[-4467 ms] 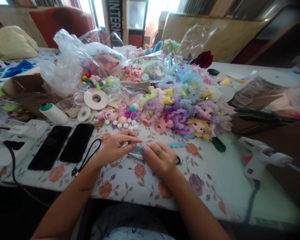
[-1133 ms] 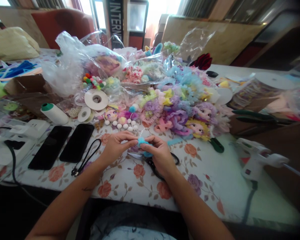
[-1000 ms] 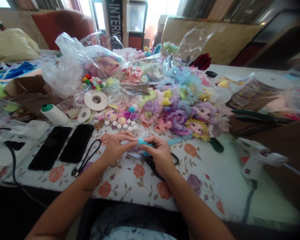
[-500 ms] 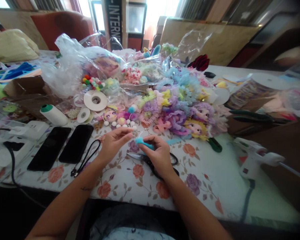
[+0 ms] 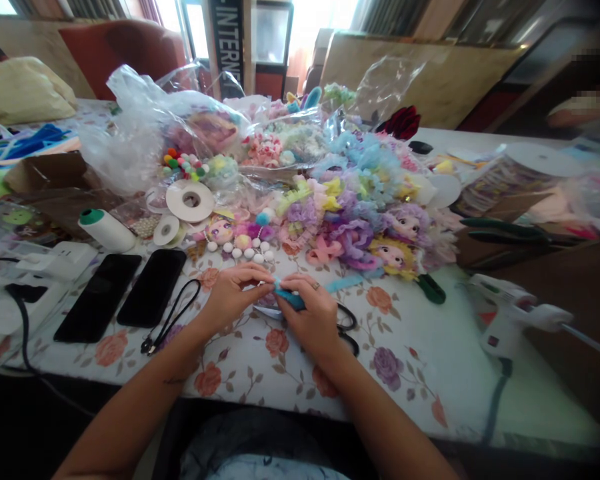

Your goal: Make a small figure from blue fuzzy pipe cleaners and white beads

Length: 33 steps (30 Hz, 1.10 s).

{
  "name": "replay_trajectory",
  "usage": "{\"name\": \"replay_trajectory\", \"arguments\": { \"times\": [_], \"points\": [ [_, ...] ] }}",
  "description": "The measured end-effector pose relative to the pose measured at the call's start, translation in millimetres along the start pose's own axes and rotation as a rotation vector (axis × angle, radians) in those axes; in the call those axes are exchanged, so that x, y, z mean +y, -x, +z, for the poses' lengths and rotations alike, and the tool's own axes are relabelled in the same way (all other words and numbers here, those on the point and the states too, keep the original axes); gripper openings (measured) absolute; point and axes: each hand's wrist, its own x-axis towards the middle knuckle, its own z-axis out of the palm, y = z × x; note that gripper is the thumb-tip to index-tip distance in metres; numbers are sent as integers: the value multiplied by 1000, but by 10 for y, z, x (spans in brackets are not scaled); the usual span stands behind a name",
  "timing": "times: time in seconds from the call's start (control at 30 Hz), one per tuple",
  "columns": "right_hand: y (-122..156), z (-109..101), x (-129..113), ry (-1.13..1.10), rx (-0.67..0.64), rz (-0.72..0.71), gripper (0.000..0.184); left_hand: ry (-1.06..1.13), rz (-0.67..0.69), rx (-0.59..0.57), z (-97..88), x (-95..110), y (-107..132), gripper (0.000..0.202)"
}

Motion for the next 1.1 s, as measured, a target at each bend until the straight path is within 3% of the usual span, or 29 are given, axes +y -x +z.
{"name": "replay_trajectory", "arguments": {
  "times": [0.33, 0.43, 0.53, 0.67, 0.8, 1.1],
  "points": [
    [0, -8, 10, -15, -11, 14, 9, -38, 24, 11, 39, -8, 21, 13],
    [-34, -29, -16, -109, -2, 143, 6, -3, -10, 67, 23, 21, 12, 17],
    [-76, -60, -31, -255, -39, 385, 11, 84, -74, 131, -22, 34, -3, 25],
    [-115, -83, -33, -461, -106, 618, 19, 101, -121, 59, -55, 26, -4, 27],
    [-131, -80, -47, -524, -108, 659, 20, 95, -147, -49, -23, 23, 8, 24],
    [-105, -91, -14, -625, -163, 731, 21, 217, -209, -58, -8, 30, -13, 23]
  ]
}}
